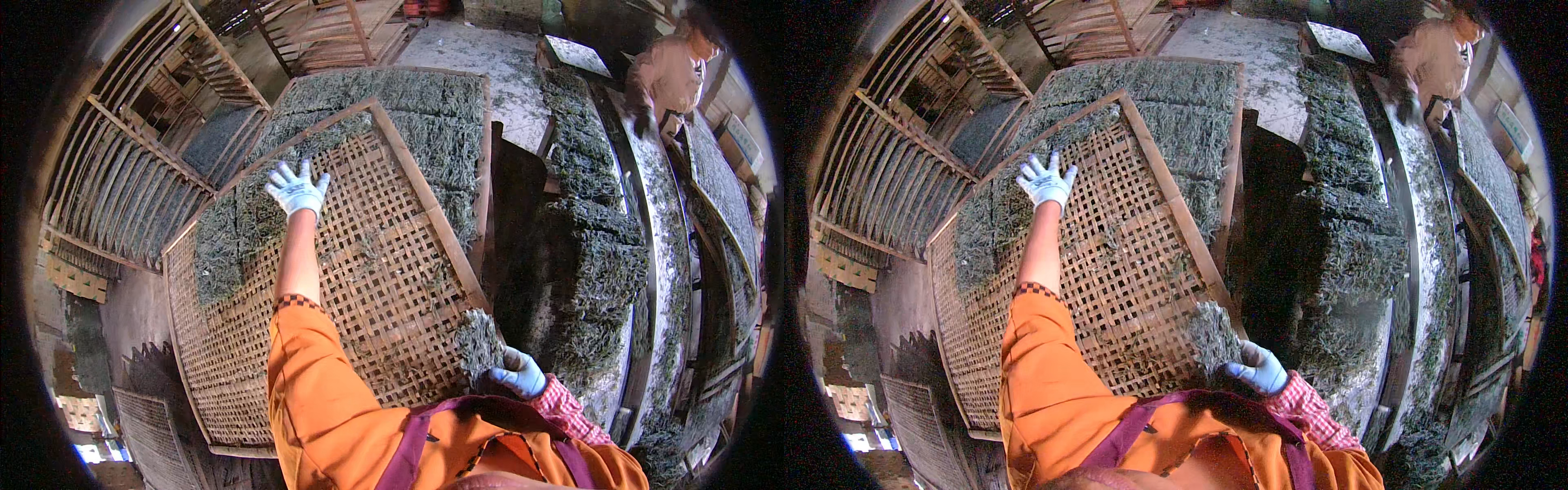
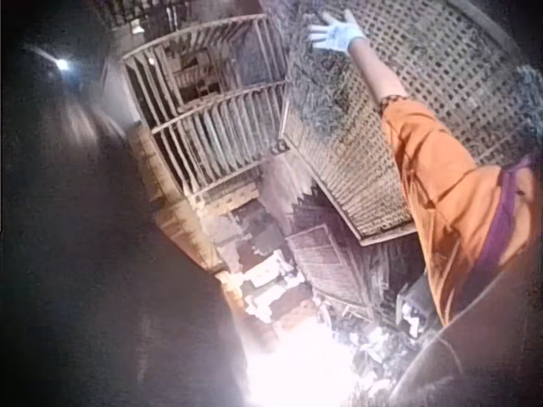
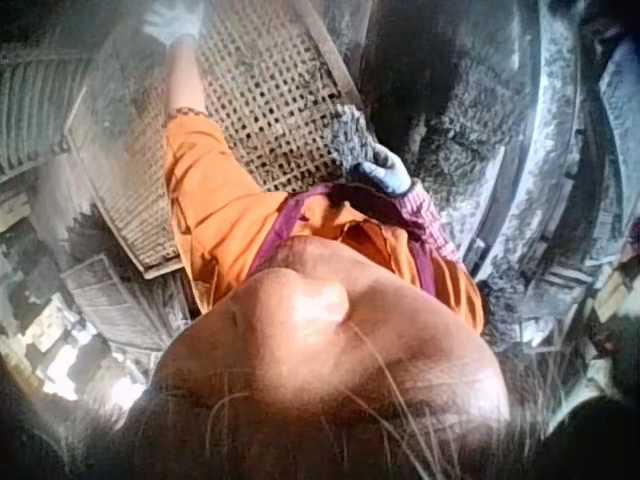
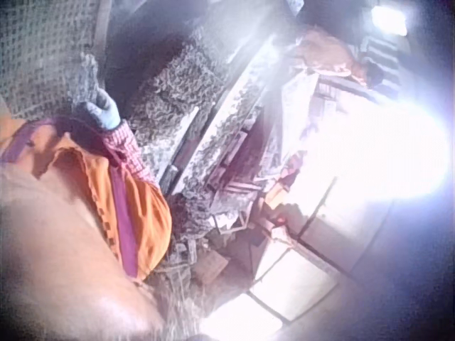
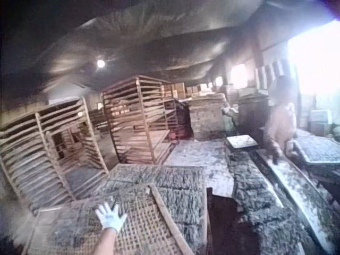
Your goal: The person repeatedly picks up rectangular blocks of dried seaweed from a pile and places them onto a wooden lattice tray. The person handles the seaweed blocks one at a time, arranging them in rows on the tray throughout the clip.
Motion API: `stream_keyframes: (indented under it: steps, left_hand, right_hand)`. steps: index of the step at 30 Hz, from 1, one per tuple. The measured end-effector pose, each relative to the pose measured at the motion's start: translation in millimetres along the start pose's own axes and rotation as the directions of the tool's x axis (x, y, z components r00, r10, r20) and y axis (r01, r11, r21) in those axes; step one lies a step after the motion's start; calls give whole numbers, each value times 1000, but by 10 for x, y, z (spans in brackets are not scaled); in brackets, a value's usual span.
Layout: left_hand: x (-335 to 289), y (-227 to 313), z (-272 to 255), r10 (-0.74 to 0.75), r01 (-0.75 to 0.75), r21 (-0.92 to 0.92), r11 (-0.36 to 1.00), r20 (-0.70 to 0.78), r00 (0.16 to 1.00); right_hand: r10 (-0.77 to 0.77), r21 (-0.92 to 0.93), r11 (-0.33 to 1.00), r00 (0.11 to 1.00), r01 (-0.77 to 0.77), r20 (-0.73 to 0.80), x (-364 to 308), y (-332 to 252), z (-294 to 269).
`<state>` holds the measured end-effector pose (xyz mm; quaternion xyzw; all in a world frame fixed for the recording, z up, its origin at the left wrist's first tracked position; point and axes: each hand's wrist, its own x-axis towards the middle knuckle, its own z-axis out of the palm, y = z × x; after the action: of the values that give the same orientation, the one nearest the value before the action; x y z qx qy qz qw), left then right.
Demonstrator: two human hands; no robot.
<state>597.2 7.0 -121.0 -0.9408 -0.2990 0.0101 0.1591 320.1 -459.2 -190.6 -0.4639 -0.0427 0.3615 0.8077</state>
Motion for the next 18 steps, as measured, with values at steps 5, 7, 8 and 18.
stream_keyframes:
  steps: [5, 7, 8, 18]
  left_hand:
    - [150, -108, -80, -36, 29, 76, 997, 85, 996]
    - [174, -153, -78, -24, 15, 139, 990, 60, 998]
    - [183, -190, -97, -24, 15, 176, 984, 47, 999]
    - [-506, -900, -746, 196, -194, 36, 980, -67, 978]
  right_hand:
    - [30, 47, 998, 1000, -30, -6, -15, -50, 7]
    - [20, 91, 996, 1000, -20, 10, -37, -67, 7]
    - [4, 88, 996, 1000, -5, 16, -45, -72, 11]
    - [-91, 13, 996, 995, 90, 50, -100, -63, -4]
